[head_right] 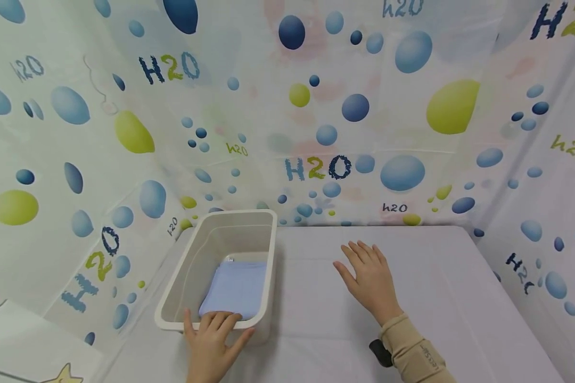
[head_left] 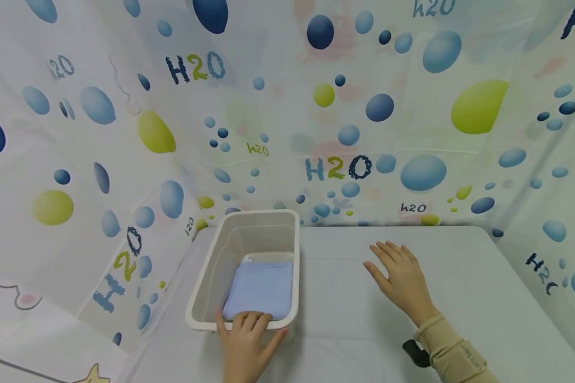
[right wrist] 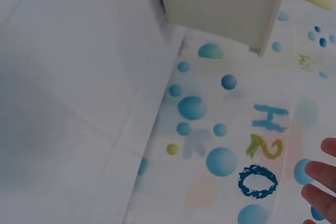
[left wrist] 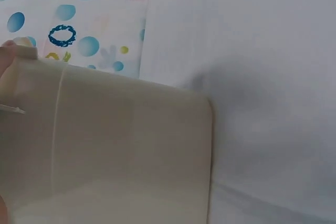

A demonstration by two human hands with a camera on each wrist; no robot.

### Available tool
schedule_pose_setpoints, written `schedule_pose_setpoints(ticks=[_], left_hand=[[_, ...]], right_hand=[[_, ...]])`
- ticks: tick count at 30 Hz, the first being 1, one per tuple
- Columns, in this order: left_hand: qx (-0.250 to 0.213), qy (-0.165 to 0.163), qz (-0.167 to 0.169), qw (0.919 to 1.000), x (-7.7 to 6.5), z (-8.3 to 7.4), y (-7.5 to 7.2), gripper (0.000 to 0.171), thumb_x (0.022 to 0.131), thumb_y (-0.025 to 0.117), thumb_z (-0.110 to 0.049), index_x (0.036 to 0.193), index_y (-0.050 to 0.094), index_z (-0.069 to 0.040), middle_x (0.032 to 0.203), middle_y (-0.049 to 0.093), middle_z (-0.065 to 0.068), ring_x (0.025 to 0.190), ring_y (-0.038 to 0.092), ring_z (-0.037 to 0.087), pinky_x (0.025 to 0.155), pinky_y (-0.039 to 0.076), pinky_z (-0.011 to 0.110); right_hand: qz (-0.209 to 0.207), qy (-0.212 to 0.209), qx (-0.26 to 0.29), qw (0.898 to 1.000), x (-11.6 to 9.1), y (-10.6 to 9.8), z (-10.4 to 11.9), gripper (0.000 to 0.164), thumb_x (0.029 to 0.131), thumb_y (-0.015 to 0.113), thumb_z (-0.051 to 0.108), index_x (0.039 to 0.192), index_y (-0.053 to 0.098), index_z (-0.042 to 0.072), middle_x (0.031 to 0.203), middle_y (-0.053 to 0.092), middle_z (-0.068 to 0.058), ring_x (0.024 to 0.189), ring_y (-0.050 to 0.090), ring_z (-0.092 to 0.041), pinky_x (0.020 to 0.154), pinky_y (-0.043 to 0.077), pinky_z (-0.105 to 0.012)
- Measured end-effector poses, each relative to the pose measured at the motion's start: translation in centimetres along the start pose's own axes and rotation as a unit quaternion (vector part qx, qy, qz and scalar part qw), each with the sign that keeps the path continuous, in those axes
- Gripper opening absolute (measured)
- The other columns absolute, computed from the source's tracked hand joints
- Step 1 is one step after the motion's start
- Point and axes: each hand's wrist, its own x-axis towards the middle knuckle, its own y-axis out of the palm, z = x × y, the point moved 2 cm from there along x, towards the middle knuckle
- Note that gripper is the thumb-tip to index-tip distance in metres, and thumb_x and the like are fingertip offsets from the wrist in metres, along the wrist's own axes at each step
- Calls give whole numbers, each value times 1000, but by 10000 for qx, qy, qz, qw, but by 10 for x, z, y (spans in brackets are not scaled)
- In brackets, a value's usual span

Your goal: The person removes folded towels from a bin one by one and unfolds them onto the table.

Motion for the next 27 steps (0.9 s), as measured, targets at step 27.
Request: schedule_pose_setpoints(ticks=[27], left_hand=[[-586, 375, -739, 9948, -6, -38, 18, 45, 85, 51, -60, 71, 63, -20, 62, 58, -10, 67, 43, 11, 89, 17, 51]], right_hand=[[-277, -222, 62, 9993, 10, -8, 10, 39, 78, 70, 29, 108, 67, 5, 119, 63, -17, 117, 54, -35, 103, 33, -56]])
